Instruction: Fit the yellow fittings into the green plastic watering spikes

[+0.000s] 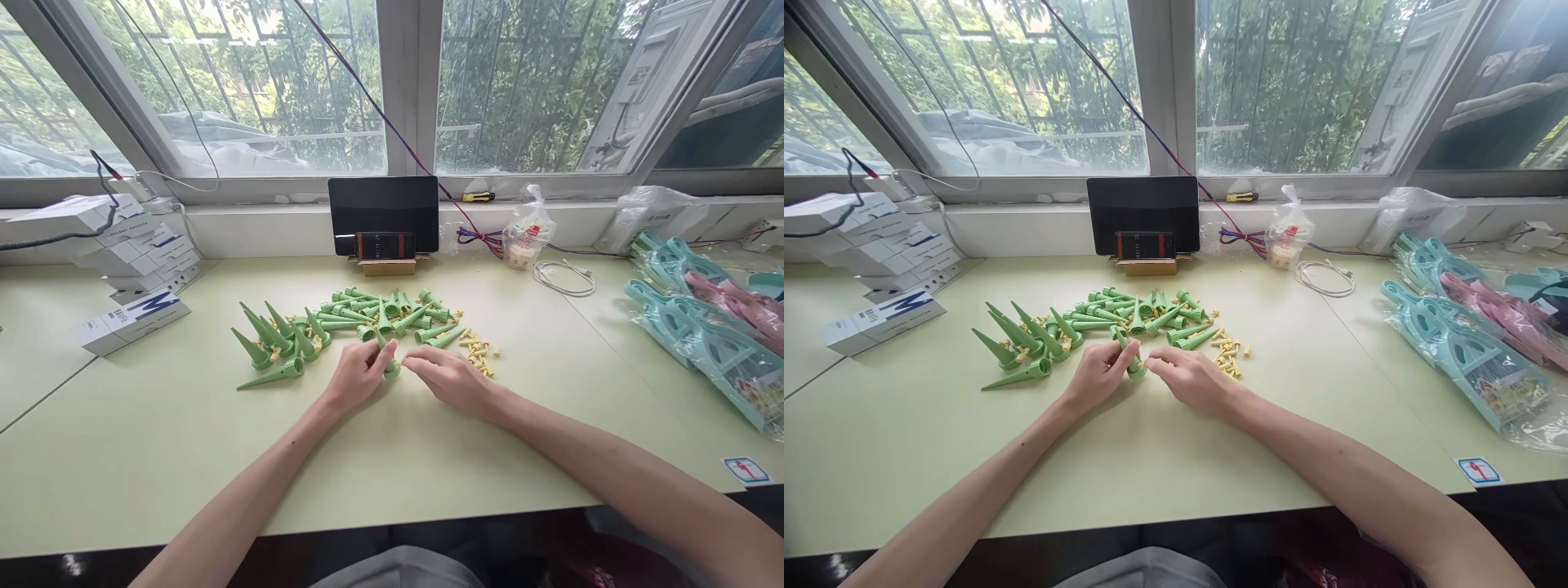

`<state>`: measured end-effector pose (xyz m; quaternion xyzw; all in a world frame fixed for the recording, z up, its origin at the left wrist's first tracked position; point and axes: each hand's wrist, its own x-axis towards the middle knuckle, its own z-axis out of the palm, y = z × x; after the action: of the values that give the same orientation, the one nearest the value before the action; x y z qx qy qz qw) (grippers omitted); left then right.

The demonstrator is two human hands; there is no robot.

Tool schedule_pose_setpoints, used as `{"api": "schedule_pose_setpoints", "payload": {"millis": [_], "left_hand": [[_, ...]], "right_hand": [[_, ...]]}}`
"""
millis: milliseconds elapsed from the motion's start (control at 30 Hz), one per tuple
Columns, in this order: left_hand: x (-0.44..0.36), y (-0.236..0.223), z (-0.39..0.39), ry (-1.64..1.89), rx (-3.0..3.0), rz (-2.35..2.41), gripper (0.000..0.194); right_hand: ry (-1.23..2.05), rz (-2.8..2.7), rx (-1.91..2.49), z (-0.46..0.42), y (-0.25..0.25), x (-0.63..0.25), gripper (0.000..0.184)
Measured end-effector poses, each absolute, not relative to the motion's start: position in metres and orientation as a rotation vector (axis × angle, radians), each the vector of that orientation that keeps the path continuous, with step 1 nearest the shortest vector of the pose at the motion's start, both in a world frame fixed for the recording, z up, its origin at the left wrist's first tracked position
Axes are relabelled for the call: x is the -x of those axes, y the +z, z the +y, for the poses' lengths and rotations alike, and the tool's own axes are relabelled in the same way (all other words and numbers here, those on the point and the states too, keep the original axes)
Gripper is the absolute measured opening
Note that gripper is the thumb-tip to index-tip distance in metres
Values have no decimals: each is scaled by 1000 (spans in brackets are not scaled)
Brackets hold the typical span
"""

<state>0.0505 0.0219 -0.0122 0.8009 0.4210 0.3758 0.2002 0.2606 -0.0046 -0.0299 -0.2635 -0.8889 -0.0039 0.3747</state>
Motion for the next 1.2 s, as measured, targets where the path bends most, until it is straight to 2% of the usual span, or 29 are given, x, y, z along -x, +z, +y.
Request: {"api": "schedule_pose_setpoints", "payload": {"millis": [1200], "left_hand": [[-55, -14, 17, 979, -2274, 1145, 46]], "right_hand": [[-50, -2294, 756, 0, -32, -268, 22]]}}
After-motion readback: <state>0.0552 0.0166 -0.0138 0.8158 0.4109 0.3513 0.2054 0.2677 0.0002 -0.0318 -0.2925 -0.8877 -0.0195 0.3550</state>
